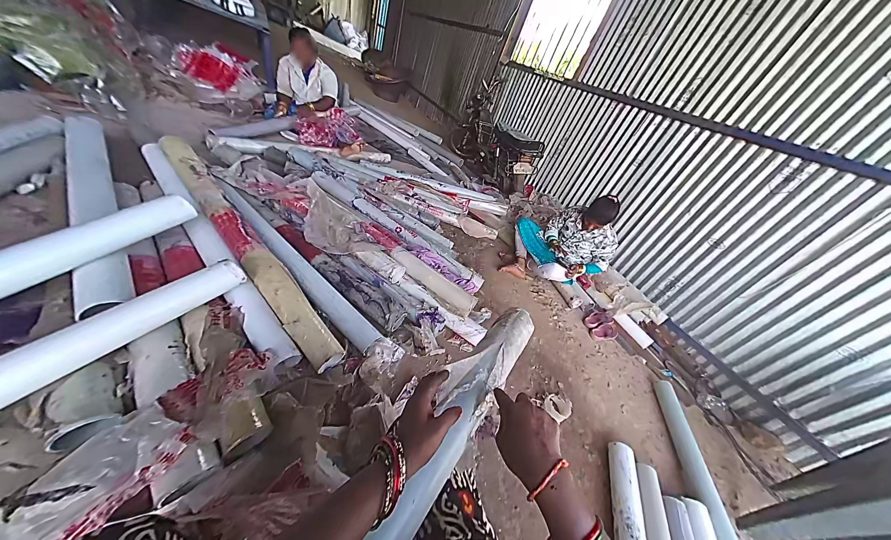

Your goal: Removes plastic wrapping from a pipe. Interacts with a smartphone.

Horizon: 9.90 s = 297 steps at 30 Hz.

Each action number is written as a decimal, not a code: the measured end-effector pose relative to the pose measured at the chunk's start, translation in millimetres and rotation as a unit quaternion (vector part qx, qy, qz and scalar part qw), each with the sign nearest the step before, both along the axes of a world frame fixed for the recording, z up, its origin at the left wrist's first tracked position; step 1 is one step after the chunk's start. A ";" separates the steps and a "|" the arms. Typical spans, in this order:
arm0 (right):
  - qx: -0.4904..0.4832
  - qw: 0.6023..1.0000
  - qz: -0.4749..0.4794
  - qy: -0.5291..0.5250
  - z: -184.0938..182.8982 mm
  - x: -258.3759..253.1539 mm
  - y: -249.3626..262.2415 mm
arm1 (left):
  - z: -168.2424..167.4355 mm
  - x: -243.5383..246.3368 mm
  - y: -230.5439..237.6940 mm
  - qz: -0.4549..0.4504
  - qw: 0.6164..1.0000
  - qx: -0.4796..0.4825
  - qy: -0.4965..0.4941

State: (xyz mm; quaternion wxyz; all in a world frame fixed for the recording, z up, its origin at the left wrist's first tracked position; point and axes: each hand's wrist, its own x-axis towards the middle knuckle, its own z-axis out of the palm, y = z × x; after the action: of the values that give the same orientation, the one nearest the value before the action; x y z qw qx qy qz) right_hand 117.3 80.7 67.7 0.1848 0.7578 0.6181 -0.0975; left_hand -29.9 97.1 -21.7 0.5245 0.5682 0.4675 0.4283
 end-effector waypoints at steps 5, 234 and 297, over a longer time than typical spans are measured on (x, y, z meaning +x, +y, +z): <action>-0.007 1.000 0.003 -0.009 0.3 -5.4 2.6 | -1.2 -2.9 0.6 0.005 1.000 -0.001 -0.004; 0.000 0.991 0.114 0.074 1.2 25.7 3.1 | 9.0 4.5 -6.2 0.045 0.995 -0.070 -0.062; 0.030 0.990 0.133 0.027 6.3 47.5 23.4 | 6.7 7.3 -5.7 0.056 0.991 -0.080 -0.086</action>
State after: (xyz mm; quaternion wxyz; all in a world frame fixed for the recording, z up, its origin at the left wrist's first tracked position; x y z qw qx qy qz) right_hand 164.9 104.0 73.9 0.1564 0.6711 0.7209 -0.0744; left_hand -22.5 91.4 -15.0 0.5823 0.4583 0.4843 0.4651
